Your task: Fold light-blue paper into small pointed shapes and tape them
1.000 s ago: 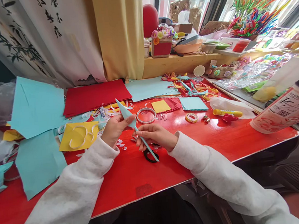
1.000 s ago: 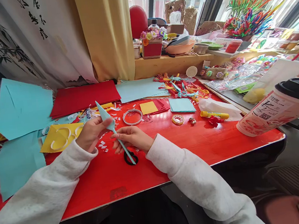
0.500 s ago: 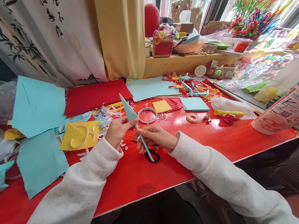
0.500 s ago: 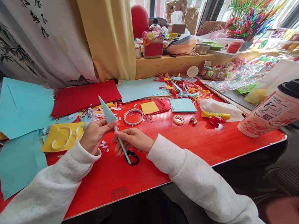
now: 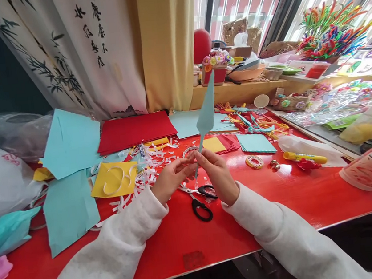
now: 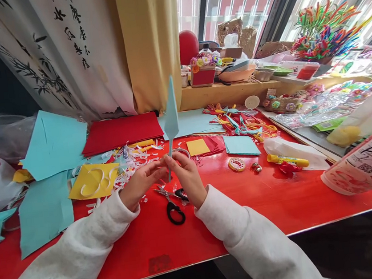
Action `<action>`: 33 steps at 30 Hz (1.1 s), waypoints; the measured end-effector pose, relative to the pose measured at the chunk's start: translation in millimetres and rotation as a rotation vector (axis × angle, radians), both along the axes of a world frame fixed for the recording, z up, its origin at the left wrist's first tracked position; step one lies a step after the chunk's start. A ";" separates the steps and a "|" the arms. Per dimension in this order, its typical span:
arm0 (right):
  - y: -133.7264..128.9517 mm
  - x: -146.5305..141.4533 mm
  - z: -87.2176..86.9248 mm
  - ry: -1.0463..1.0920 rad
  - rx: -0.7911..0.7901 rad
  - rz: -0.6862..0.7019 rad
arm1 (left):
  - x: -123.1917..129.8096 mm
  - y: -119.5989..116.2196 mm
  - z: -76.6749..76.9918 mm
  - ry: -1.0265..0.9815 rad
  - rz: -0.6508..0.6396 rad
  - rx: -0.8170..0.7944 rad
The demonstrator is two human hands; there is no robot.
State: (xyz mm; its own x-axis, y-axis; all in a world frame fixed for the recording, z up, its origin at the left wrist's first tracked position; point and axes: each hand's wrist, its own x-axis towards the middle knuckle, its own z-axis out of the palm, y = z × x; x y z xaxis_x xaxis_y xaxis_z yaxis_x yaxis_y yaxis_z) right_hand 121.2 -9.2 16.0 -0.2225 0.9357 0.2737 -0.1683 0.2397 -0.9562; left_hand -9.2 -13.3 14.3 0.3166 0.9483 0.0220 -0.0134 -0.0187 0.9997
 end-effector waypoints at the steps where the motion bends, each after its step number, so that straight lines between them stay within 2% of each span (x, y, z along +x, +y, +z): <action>1: 0.3 -0.7 1.2 -0.027 0.034 -0.017 | 0.2 -0.7 0.1 -0.013 0.016 0.012; 3: 1.0 -1.1 2.7 -0.070 0.076 -0.029 | 0.5 -1.8 -1.0 0.012 0.040 0.058; 6: 2.2 -0.1 1.8 -0.118 0.067 0.010 | 1.0 -3.7 -4.0 0.154 0.053 0.123; 9: 4.0 1.1 -1.7 -0.119 0.026 0.076 | 1.3 -5.7 -5.9 0.242 0.078 0.104; 12: 6.2 1.1 -5.2 -0.098 0.006 0.108 | 0.9 -5.9 -6.1 0.221 0.098 0.044; 17: 6.4 -0.2 -7.1 -0.098 -0.042 0.154 | 0.2 -0.6 -7.1 0.174 0.039 0.034; 22: 3.9 -0.2 -7.8 -0.102 -0.060 0.177 | 1.7 0.7 -11.1 0.143 0.093 0.034; 25: 2.9 -0.9 -8.3 -0.124 -0.003 0.168 | 3.3 -0.3 -13.1 0.085 0.119 -0.020; 29: 2.2 -2.3 -6.6 -0.151 0.151 0.164 | 4.0 1.7 -15.6 -0.027 0.074 -0.116; 33: 2.2 -1.2 -4.9 -0.213 0.186 0.205 | 2.3 5.8 -21.3 -0.028 0.044 -0.048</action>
